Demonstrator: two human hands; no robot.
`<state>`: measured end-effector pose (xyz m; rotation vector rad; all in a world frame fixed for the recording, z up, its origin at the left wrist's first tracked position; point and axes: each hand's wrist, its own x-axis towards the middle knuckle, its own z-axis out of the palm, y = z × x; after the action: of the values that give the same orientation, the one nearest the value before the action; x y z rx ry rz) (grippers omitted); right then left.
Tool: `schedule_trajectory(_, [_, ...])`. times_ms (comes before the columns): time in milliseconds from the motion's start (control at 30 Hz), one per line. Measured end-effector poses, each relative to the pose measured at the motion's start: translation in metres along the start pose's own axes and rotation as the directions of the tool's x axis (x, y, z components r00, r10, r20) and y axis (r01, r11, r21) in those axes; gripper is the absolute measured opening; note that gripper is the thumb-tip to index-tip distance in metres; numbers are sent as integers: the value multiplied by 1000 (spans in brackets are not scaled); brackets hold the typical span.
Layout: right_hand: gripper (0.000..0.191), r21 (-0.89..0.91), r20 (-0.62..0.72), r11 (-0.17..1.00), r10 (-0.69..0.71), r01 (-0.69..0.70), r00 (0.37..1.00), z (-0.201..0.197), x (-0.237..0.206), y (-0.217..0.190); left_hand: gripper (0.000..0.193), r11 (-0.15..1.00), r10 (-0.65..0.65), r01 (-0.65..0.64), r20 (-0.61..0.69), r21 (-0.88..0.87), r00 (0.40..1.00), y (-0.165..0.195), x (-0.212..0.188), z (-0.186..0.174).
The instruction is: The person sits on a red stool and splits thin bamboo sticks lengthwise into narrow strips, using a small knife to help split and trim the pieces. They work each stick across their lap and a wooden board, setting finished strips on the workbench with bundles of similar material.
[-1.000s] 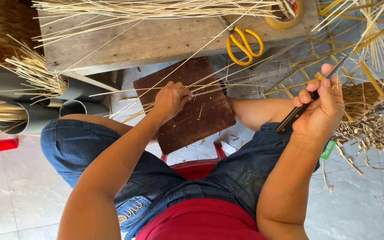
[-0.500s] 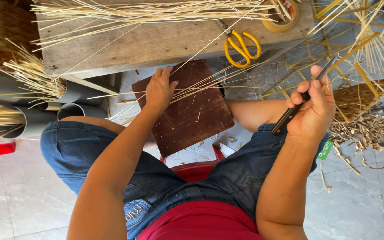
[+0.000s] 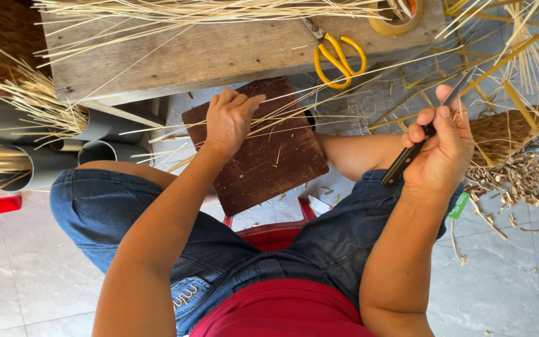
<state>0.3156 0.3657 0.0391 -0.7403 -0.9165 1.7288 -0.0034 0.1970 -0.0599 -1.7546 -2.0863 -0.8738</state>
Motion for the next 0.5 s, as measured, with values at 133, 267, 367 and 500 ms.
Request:
schedule_trajectory(133, [32, -4, 19, 1000, -18, 18, 1000, 2, -1, 0, 22, 990, -39, 40, 14, -134, 999, 12, 20, -22])
schedule_trajectory(267, [36, -61, 61, 998, -15, 18, 998, 10, -3, 1, 31, 819, -176, 204, 104, -536, 979, 24, 33, -47])
schedule_trajectory(367, [37, -185, 183, 980, -34, 68, 983, 25, -11, 7, 24, 655, -198, 285, 205, -700, 959, 36, 42, -62])
schedule_trajectory(500, [48, -385, 352, 923, 163, -16, 922, 55, -30, 18, 19, 519, -186, 399, 356, -756, 916, 57, 45, -77])
